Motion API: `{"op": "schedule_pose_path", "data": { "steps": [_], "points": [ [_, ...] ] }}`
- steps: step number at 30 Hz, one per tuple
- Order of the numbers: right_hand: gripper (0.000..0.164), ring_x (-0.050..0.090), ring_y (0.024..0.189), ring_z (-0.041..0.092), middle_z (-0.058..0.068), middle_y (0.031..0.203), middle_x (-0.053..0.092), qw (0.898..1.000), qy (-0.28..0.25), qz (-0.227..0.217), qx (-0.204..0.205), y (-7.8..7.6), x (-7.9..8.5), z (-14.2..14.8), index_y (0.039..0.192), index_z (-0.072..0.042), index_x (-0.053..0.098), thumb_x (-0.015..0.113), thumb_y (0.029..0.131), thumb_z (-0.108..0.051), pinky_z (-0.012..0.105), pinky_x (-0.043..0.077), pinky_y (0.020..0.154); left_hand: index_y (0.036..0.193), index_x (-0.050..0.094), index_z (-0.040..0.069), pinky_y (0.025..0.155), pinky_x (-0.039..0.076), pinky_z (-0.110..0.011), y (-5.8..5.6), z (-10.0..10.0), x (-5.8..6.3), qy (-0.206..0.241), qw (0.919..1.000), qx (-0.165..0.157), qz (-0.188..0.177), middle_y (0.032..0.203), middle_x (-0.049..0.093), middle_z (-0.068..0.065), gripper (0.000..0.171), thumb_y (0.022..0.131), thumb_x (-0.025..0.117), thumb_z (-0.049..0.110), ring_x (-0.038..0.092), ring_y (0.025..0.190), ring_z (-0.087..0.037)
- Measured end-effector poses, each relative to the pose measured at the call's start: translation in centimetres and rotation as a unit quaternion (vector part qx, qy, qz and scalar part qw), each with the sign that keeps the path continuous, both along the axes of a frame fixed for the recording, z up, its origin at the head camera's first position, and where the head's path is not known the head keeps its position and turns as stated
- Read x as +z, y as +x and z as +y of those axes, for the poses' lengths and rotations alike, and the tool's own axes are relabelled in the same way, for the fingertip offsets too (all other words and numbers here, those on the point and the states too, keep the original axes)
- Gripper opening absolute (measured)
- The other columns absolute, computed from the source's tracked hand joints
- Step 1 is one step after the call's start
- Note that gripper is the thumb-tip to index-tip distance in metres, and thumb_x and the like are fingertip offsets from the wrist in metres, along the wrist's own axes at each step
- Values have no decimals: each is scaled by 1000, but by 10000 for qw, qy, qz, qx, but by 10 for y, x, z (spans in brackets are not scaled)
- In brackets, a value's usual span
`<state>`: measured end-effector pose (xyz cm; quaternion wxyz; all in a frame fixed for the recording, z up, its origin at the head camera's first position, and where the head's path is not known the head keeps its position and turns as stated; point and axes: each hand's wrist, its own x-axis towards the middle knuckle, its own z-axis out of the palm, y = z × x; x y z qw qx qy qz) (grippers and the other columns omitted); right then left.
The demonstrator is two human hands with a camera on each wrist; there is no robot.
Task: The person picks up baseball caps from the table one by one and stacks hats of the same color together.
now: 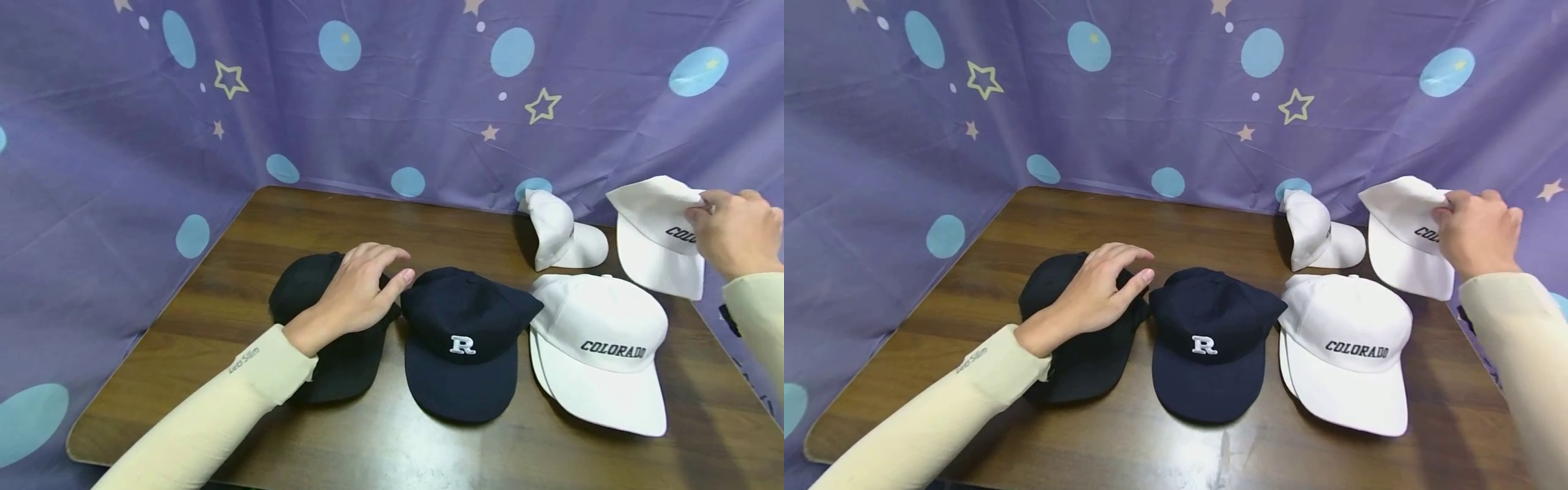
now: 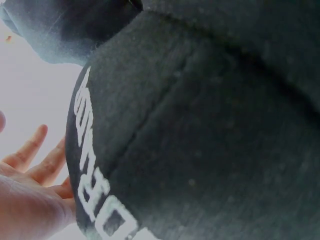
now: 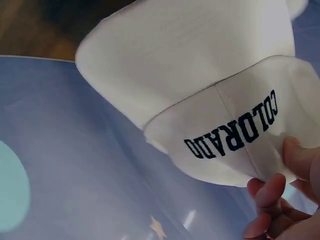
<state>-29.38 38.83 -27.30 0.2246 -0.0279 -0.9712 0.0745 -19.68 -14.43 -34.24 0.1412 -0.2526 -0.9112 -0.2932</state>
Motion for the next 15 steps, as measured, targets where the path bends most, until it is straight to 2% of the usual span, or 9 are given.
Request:
{"op": "schedule_pose_path", "data": {
  "steps": [5,9,12,15],
  "points": [
    [30,44,103,56,43,101,51,9994,-331,69,-124,11,21,-7,114,12,58,53,104,-16,64,32,81,131,65,12,118,28,-51,0,0,0,9,10000,6,2,135,64,-5,38,106,54,38,48,134,-28],
    [26,41,100,57,46,97,49,9964,-757,354,162,20,32,-15,105,17,56,53,100,-8,59,28,77,131,65,12,118,27,-52,-1,0,0,24,10000,-11,-17,136,63,-5,38,106,54,38,47,134,-28],
    [28,39,103,59,49,102,46,9946,-955,314,273,31,38,-23,110,20,54,51,98,-5,59,29,79,132,64,12,118,27,-52,-1,-1,0,34,10000,-32,-36,136,63,-5,38,106,53,38,47,134,-28],
    [32,38,109,61,50,108,44,9962,-835,118,206,43,42,-32,117,20,53,51,100,-7,65,30,87,131,65,11,117,27,-52,-1,-1,-1,49,10000,-36,-15,136,63,-5,38,106,54,37,47,134,-28]
  ]
}}
